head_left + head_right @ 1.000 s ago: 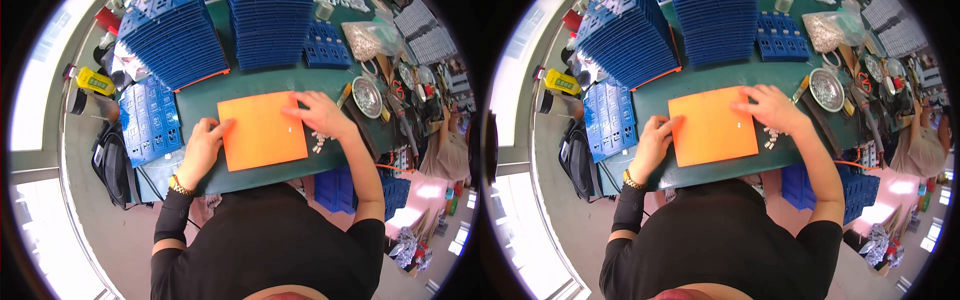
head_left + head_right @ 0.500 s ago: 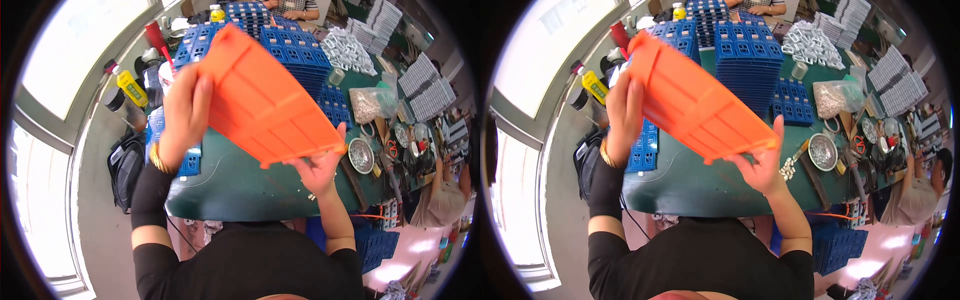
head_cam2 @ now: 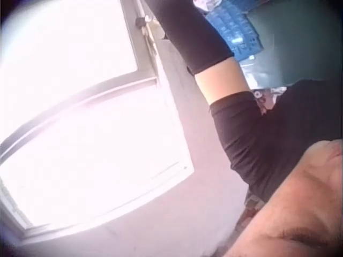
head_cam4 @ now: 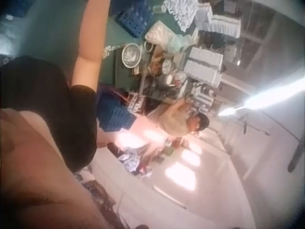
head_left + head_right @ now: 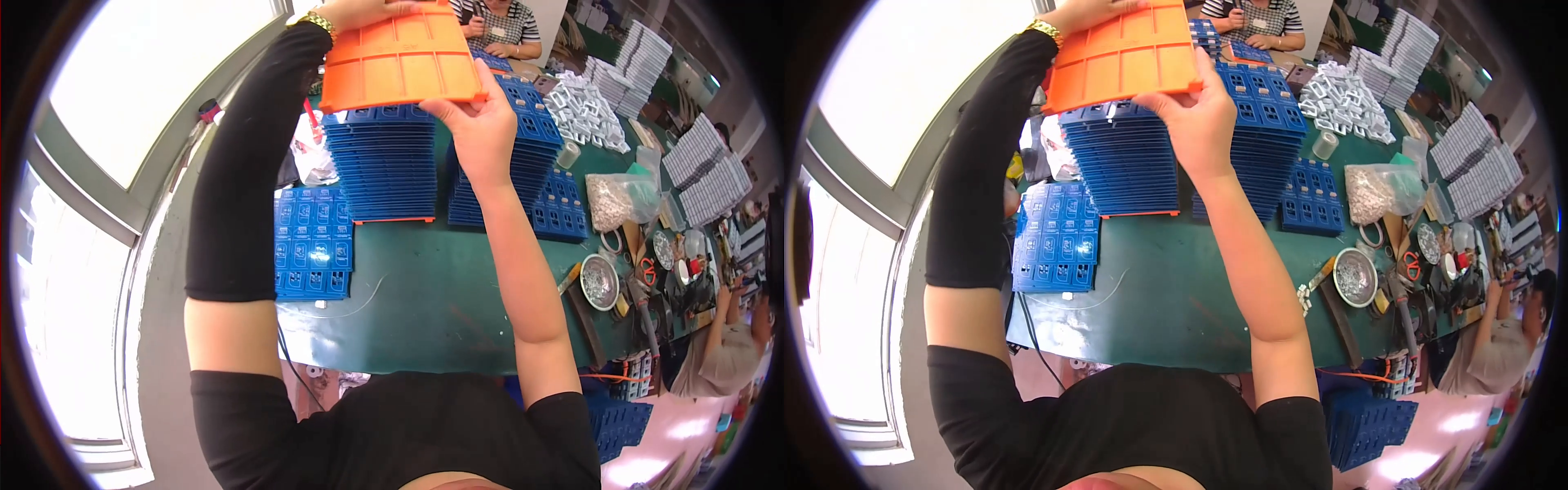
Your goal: The person solders electronic components onto circuit boards using a soldering iron and solder wire.
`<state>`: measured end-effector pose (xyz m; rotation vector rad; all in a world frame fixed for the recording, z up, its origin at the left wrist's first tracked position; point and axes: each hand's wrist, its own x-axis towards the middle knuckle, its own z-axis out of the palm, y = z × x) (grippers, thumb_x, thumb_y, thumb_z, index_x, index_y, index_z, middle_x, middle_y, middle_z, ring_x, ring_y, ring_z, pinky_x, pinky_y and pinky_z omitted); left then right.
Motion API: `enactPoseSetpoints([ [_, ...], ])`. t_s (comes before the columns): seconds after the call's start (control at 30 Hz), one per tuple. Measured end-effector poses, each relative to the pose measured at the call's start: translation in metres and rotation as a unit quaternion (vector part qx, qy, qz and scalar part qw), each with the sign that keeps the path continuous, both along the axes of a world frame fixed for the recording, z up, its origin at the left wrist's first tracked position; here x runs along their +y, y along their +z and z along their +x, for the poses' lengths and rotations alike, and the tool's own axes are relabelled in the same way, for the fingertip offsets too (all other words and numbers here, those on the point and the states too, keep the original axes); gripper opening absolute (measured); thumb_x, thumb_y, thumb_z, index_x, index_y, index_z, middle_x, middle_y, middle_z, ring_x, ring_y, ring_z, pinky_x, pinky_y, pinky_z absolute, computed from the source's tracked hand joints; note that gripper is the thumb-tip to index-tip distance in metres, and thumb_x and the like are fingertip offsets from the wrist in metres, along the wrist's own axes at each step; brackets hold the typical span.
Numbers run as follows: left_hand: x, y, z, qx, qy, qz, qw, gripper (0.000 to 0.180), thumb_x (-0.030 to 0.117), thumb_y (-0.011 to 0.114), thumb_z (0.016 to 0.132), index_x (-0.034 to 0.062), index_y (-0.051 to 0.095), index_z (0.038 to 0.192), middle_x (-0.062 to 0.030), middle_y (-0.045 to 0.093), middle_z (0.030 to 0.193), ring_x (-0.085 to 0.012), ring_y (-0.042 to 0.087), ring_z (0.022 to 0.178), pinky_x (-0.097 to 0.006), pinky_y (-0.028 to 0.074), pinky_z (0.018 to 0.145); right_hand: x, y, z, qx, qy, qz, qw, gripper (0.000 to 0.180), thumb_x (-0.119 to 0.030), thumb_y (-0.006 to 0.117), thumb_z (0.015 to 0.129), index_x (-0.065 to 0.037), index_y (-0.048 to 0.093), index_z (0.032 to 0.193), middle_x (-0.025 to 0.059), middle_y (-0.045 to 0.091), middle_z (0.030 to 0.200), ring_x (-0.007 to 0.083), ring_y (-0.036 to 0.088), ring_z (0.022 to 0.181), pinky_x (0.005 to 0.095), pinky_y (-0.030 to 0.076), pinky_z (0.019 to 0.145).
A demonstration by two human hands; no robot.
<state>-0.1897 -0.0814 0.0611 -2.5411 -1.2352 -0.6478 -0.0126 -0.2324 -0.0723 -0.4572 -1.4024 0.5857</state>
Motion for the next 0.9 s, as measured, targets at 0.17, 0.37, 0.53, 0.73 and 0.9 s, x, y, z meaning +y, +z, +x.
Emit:
enactPoseSetpoints([
  [0.17, 0.041, -0.04, -0.013, -0.076, 0.031, -0.1, 0.992, 0.049, 0.05, 0.055, 0.09, 0.0036, 0.072, 0.095, -0.0177, 0.069, 0.083, -0.0315, 0.067, 0.073, -0.039, 0.053, 0.07, 0.025, -0.016, -0.011, -0.091, -0.184, -0.058, 0.977, 0.08, -0.032, 0.082, 0.072, 0.014, 0.046, 0.127, 0.0184, 0.064, 0.114, 0.0261, 0.062, 0.108, 0.0353, 0.05, 0.091],
  [0.37, 0.091, -0.072, -0.023, -0.044, -0.054, -0.052, 0.996, 0.064, 0.067, 0.062, 0.079, 0.0071, 0.076, 0.096, -0.0125, 0.072, 0.085, -0.0233, 0.069, 0.072, -0.031, 0.054, 0.072, 0.04, -0.039, -0.025, -0.254, -0.439, -0.005, 0.862, 0.08, -0.054, 0.079, 0.067, 0.007, 0.058, 0.115, 0.0205, 0.061, 0.117, 0.0366, 0.051, 0.122, 0.0611, 0.027, 0.104],
  [0.53, 0.101, -0.081, -0.016, -0.01, -0.012, -0.077, 0.997, 0.066, 0.07, 0.059, 0.079, 0.0082, 0.076, 0.096, -0.0126, 0.072, 0.086, -0.0235, 0.069, 0.074, -0.032, 0.054, 0.074, 0.047, -0.042, -0.022, -0.198, -0.285, -0.137, 0.928, 0.077, -0.053, 0.079, 0.066, 0.003, 0.059, 0.113, 0.0184, 0.062, 0.117, 0.0356, 0.054, 0.118, 0.0582, 0.031, 0.102],
  [0.73, 0.098, -0.089, -0.011, -0.026, 0.019, -0.109, 0.994, 0.068, 0.071, 0.058, 0.079, 0.0089, 0.074, 0.102, -0.0132, 0.072, 0.085, -0.0247, 0.069, 0.073, -0.033, 0.055, 0.072, 0.046, -0.04, -0.022, -0.291, -0.375, -0.08, 0.876, 0.077, -0.058, 0.077, 0.065, 0.004, 0.061, 0.108, 0.0202, 0.065, 0.109, 0.0358, 0.056, 0.115, 0.0549, 0.032, 0.104],
  [0.9, 0.097, -0.094, -0.013, -0.005, 0.023, -0.155, 0.988, 0.074, 0.072, 0.056, 0.079, 0.0032, 0.075, 0.097, -0.0134, 0.072, 0.084, -0.025, 0.069, 0.073, -0.032, 0.055, 0.073, 0.042, -0.041, -0.021, -0.324, -0.412, -0.061, 0.849, 0.087, -0.066, 0.071, 0.066, 0.007, 0.062, 0.111, 0.0238, 0.065, 0.111, 0.0365, 0.053, 0.121, 0.0551, 0.026, 0.109],
])
